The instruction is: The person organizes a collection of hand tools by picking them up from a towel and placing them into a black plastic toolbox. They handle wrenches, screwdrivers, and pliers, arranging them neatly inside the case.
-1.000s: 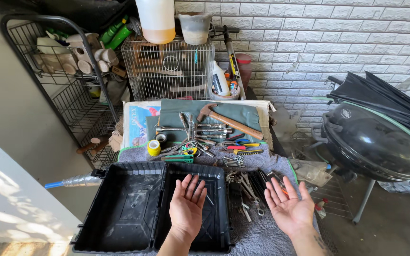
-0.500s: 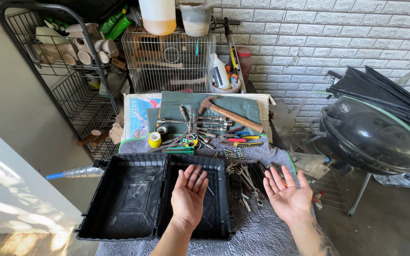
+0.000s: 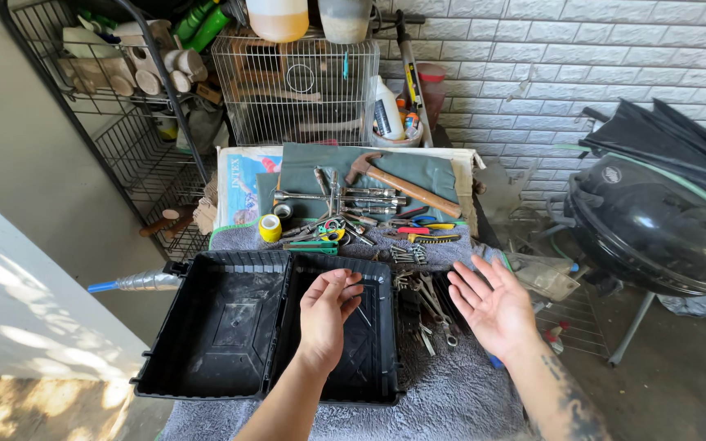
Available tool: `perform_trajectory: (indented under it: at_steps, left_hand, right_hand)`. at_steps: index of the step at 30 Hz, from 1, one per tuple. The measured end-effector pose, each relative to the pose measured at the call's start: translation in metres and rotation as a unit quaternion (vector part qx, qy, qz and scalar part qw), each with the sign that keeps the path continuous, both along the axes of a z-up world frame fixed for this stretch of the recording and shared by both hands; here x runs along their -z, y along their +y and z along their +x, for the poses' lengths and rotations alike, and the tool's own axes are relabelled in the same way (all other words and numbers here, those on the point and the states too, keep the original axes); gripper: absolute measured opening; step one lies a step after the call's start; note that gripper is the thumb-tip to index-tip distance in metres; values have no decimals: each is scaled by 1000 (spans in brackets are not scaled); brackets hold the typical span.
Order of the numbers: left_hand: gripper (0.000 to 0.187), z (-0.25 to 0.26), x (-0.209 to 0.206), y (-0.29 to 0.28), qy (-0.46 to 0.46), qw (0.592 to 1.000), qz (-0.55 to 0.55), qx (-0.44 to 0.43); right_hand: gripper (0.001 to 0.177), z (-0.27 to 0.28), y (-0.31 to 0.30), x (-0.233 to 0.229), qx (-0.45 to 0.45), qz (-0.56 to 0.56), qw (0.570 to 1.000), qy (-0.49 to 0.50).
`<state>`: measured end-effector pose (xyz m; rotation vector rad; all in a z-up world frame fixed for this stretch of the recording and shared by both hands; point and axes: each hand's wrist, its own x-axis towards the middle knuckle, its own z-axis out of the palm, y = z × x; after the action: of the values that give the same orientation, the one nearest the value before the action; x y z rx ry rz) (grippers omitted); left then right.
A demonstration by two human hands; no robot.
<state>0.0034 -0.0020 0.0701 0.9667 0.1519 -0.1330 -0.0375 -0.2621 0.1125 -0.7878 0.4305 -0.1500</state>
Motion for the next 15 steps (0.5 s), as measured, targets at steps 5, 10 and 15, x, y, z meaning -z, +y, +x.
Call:
perform_trajectory:
  at_steps: [5, 10, 15]
  left_hand:
    - [21, 17, 5, -11, 24, 999, 6, -21]
    - [47, 36, 14, -32, -23, 998, -36, -40]
    - [49, 57, 19, -62, 20, 998, -10, -61]
  right_hand:
    - [44, 36, -18, 6, -34, 26, 999, 10]
    - [36, 93, -61, 41, -97, 31, 995, 15]
    - [13, 159, -115, 97, -146, 13, 989, -29]
